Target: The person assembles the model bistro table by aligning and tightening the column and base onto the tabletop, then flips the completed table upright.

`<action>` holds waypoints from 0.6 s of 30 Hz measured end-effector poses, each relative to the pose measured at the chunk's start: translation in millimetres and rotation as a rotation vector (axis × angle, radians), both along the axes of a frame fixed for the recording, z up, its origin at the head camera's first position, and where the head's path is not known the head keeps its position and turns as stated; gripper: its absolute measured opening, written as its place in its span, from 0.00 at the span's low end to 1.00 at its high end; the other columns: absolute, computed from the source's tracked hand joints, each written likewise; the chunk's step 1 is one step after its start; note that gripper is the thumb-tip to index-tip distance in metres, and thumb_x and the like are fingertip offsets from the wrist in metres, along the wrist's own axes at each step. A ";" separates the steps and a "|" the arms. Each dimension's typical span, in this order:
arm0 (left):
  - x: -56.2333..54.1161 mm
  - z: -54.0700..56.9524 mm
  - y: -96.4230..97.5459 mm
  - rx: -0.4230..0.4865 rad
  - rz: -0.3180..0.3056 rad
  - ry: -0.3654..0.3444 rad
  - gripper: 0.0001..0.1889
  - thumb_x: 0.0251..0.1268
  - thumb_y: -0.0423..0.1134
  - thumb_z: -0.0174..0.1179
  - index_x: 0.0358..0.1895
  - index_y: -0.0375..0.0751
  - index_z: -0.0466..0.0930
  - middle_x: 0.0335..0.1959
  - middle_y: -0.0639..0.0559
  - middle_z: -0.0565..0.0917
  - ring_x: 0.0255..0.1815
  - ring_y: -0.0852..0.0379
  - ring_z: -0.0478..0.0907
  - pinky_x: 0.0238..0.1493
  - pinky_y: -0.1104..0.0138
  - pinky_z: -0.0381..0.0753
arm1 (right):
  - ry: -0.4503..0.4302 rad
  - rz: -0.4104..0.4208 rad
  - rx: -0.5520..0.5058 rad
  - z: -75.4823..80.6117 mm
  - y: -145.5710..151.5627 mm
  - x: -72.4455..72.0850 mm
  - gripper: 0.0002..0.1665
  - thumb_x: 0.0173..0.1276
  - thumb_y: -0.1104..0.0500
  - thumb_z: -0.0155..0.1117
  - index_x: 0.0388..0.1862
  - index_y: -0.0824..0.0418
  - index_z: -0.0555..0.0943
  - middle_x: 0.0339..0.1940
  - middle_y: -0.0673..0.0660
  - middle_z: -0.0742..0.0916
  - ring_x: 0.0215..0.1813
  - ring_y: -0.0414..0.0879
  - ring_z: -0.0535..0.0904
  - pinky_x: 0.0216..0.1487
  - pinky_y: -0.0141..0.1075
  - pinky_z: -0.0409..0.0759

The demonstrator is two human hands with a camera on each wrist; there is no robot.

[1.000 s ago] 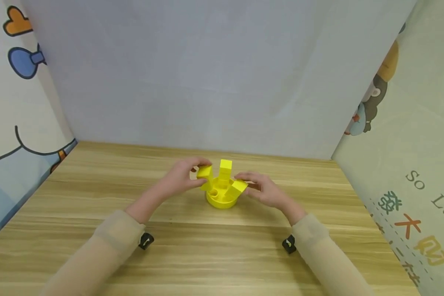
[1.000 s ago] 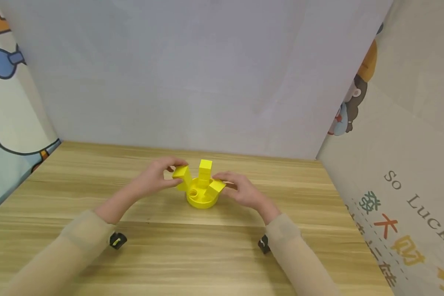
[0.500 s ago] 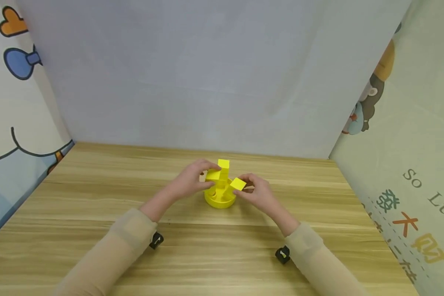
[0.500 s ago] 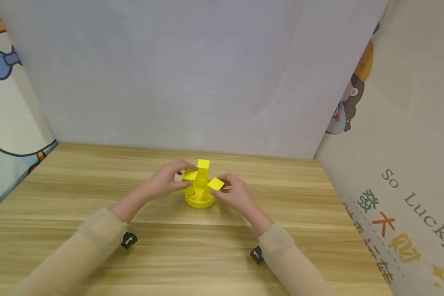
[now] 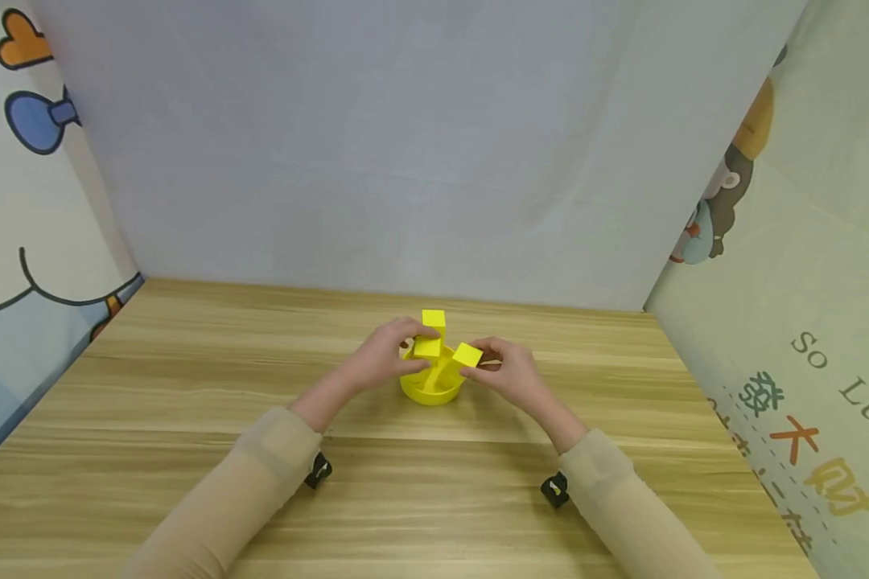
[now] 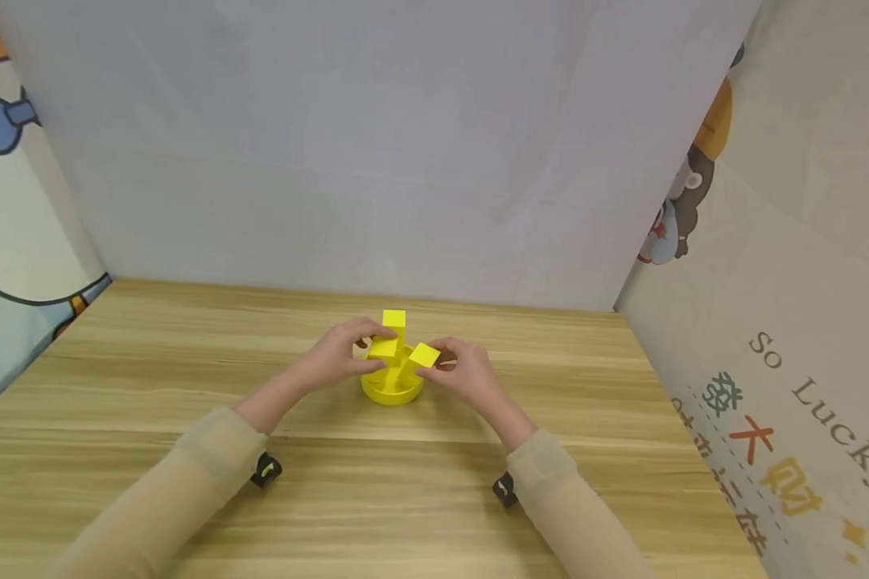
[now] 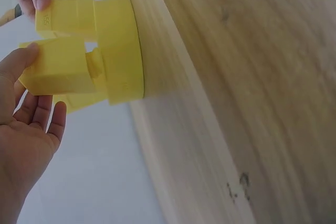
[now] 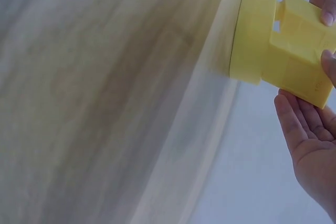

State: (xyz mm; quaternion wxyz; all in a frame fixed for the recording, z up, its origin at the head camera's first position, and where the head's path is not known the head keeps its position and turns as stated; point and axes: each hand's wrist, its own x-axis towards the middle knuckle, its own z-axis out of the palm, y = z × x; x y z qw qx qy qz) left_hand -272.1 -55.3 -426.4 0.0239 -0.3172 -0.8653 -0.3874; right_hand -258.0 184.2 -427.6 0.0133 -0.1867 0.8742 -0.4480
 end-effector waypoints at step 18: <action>-4.6 -15.0 3.3 0.138 0.037 -0.112 0.22 0.53 0.40 0.69 0.53 0.41 0.78 0.51 0.50 0.81 0.46 0.55 0.76 0.51 0.60 0.78 | -0.013 0.012 0.017 0.6 1.1 -1.9 0.24 0.58 0.59 0.70 0.52 0.67 0.78 0.48 0.61 0.84 0.48 0.52 0.82 0.45 0.32 0.82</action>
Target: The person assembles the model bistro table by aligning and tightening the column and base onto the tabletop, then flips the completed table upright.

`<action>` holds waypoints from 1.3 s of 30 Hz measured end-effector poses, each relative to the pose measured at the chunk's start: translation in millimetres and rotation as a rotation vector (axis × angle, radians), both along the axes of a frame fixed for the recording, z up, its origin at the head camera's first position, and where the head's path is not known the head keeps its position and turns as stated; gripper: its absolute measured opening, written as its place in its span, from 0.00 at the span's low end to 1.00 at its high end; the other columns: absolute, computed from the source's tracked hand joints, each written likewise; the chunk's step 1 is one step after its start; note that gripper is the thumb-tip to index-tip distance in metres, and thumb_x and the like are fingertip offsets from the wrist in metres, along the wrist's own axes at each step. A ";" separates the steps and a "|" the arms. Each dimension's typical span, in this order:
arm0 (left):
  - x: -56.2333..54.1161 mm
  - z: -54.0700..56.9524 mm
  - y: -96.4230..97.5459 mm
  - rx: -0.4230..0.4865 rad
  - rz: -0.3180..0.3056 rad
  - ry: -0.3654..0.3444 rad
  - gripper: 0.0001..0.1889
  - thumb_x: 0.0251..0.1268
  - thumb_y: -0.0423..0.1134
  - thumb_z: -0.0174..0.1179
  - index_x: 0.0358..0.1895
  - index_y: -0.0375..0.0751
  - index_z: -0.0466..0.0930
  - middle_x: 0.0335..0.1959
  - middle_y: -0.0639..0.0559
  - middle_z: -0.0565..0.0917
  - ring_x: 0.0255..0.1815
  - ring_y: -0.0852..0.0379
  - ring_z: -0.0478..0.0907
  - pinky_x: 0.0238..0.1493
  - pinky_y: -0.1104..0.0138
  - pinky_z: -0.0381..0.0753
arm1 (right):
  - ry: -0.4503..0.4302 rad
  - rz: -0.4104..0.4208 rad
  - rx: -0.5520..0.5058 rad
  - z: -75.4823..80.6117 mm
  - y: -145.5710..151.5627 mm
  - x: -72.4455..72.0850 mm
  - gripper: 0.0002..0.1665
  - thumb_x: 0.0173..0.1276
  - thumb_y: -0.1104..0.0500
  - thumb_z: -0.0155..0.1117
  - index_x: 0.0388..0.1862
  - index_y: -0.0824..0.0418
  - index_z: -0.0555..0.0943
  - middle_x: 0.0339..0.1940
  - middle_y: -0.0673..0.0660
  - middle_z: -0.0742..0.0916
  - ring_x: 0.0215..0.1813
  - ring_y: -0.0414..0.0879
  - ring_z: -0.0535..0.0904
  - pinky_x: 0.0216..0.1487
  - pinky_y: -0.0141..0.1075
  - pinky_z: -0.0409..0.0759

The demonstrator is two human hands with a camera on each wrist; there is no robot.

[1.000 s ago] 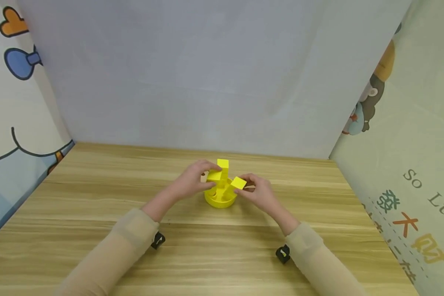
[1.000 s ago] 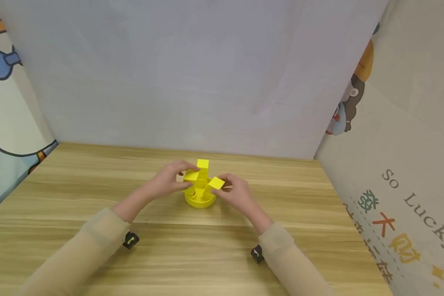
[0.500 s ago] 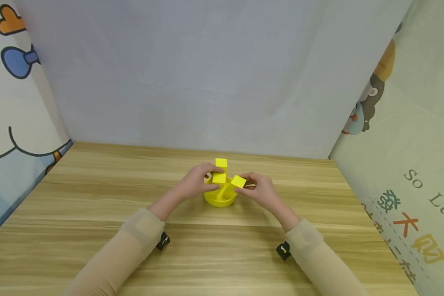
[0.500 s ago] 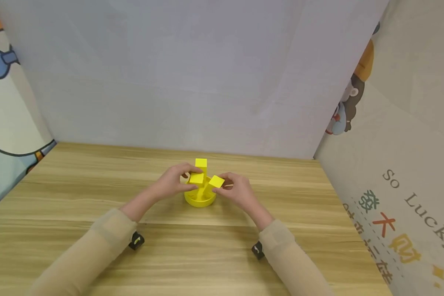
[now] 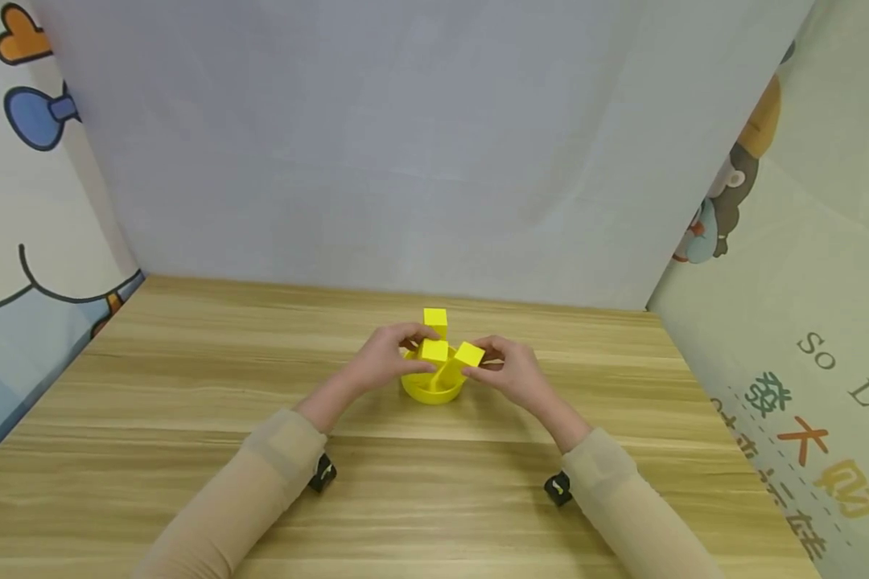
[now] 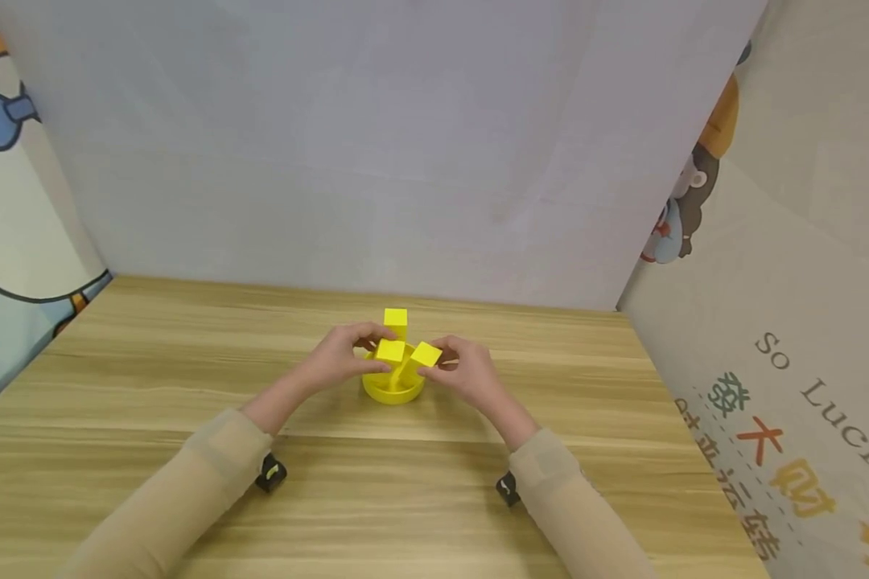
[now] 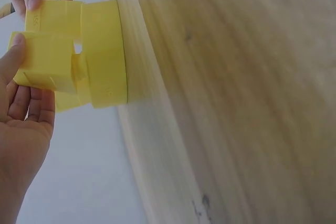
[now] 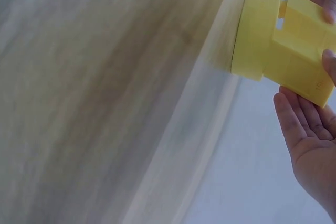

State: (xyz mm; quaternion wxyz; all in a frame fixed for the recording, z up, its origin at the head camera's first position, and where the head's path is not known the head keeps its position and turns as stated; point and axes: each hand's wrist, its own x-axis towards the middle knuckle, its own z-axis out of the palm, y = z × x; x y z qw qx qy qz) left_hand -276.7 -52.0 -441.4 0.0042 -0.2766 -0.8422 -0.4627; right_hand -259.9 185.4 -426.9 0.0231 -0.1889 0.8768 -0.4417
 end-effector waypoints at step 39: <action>28.9 15.1 22.3 -0.065 0.275 0.034 0.22 0.48 0.45 0.72 0.41 0.38 0.73 0.33 0.49 0.74 0.34 0.54 0.70 0.34 0.66 0.74 | 0.058 0.003 0.030 -0.3 -0.7 0.1 0.24 0.59 0.60 0.70 0.52 0.70 0.78 0.47 0.64 0.84 0.47 0.53 0.83 0.44 0.32 0.82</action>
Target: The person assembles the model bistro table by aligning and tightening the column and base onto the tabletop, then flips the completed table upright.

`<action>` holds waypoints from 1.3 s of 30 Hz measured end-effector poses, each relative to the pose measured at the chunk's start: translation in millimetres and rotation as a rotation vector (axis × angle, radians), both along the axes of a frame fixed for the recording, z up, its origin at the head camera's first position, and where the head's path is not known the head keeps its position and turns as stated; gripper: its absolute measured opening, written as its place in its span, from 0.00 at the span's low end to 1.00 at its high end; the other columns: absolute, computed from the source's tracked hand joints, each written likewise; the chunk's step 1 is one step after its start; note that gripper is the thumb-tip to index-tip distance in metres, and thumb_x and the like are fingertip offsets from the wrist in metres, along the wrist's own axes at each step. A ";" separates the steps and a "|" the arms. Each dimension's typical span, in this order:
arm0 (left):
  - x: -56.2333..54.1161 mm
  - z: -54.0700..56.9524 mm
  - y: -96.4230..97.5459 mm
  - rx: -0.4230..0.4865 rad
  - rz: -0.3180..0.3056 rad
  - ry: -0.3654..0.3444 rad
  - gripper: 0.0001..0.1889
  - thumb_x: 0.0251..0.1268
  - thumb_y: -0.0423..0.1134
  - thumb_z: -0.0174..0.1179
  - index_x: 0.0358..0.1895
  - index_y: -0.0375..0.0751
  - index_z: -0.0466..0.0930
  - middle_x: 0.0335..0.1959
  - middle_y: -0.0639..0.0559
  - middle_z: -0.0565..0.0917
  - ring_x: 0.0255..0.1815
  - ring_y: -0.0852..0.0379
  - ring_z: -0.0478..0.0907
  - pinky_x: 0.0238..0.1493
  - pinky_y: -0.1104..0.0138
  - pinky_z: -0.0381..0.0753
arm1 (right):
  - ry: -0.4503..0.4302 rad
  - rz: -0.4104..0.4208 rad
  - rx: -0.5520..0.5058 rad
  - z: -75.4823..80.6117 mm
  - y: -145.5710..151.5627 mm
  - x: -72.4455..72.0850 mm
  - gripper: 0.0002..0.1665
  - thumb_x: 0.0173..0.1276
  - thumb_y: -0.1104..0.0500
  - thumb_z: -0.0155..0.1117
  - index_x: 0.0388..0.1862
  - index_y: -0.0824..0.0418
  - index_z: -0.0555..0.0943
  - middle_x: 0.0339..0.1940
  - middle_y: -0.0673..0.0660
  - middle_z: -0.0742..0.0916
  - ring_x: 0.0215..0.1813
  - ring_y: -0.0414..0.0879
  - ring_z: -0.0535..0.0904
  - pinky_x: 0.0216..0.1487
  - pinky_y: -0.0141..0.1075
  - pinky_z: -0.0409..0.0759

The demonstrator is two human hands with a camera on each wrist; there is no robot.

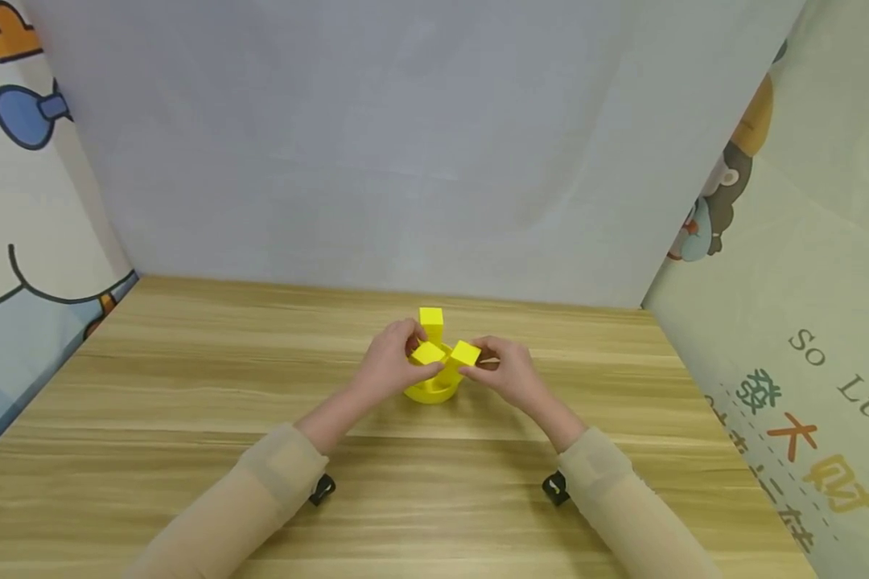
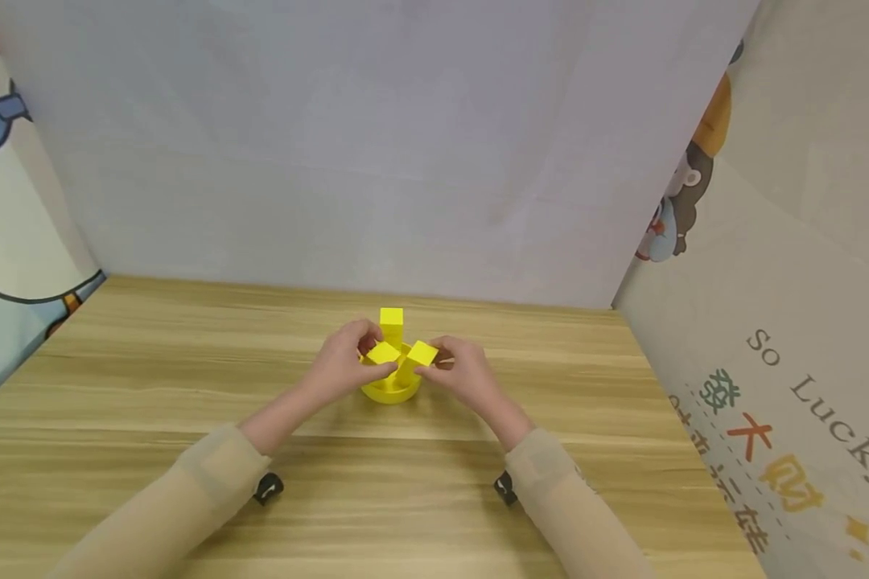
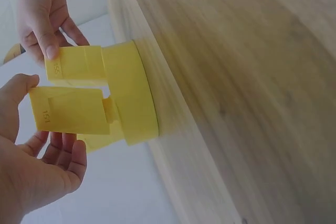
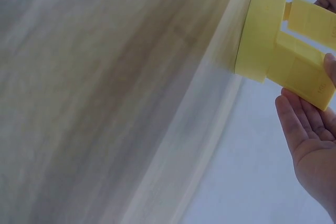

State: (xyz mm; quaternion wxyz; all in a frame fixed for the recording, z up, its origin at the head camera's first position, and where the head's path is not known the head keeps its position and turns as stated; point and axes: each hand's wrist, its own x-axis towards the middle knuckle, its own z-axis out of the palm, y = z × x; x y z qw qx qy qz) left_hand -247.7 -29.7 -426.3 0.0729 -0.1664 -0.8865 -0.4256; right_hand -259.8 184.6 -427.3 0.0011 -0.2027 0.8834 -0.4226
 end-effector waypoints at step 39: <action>1.5 -7.3 -35.9 0.027 -0.122 -0.075 0.38 0.49 0.53 0.71 0.61 0.39 0.66 0.54 0.45 0.74 0.52 0.48 0.72 0.53 0.54 0.75 | -0.022 -0.017 0.023 2.2 -0.1 2.0 0.25 0.58 0.59 0.70 0.53 0.68 0.78 0.48 0.61 0.84 0.48 0.53 0.82 0.45 0.34 0.82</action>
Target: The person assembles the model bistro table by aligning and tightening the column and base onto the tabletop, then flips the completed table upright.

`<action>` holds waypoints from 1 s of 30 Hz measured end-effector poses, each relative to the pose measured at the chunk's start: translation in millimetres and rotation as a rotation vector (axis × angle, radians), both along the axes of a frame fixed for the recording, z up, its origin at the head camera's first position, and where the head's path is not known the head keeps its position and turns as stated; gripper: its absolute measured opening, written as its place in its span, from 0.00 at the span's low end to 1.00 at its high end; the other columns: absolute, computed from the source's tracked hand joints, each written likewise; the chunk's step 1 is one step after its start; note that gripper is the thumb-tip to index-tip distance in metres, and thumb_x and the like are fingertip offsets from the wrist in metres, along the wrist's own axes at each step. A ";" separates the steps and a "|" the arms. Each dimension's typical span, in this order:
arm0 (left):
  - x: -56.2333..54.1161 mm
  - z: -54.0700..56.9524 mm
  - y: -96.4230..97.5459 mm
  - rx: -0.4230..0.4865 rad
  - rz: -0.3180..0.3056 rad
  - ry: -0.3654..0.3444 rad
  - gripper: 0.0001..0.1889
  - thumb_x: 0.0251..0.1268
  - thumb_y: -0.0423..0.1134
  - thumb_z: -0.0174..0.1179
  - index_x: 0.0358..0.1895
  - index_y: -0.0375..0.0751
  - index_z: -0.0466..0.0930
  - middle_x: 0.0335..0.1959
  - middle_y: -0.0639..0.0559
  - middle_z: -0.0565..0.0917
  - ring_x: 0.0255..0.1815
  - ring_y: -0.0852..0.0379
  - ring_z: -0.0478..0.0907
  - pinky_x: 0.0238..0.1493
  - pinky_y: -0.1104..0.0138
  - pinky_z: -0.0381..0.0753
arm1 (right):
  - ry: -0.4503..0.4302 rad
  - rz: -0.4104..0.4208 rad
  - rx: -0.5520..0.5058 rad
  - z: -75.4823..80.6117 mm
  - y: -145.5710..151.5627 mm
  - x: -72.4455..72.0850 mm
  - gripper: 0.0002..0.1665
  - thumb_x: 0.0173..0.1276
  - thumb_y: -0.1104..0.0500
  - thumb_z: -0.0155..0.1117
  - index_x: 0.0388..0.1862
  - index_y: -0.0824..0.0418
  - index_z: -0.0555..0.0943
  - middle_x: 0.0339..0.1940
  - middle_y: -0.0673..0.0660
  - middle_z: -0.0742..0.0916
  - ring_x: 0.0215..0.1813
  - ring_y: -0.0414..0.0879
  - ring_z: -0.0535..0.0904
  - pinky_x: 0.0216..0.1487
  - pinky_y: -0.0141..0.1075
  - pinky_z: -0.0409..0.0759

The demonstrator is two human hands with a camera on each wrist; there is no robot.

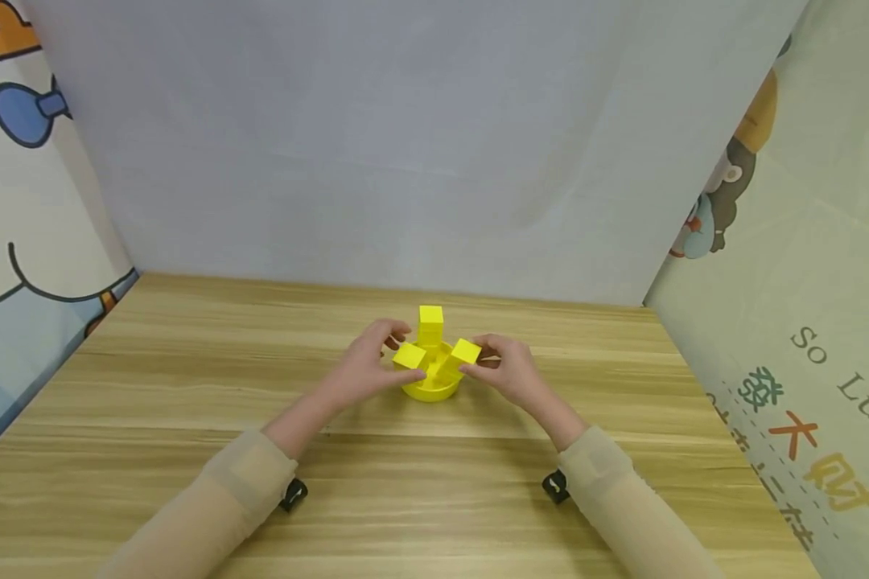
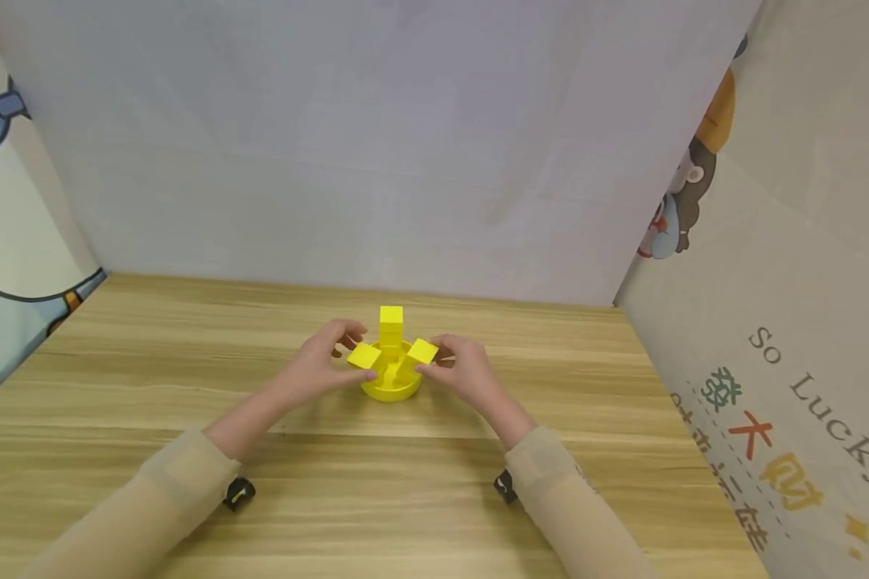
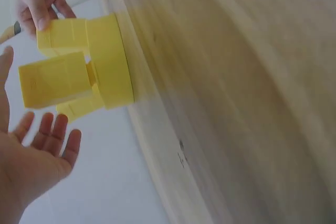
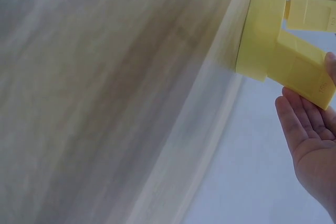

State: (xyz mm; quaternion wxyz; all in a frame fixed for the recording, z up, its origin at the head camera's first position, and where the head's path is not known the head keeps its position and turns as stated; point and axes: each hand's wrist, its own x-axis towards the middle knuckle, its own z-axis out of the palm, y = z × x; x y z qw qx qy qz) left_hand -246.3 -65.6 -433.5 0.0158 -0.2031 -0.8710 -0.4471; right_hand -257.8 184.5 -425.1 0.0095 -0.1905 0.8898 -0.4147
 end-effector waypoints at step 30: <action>-4.0 -10.5 -6.5 -0.057 -0.142 0.097 0.19 0.64 0.39 0.61 0.57 0.40 0.76 0.56 0.47 0.79 0.53 0.50 0.74 0.52 0.55 0.77 | 0.001 0.017 0.017 -7.1 13.0 8.1 0.26 0.58 0.59 0.70 0.54 0.69 0.77 0.48 0.64 0.83 0.48 0.54 0.82 0.45 0.33 0.82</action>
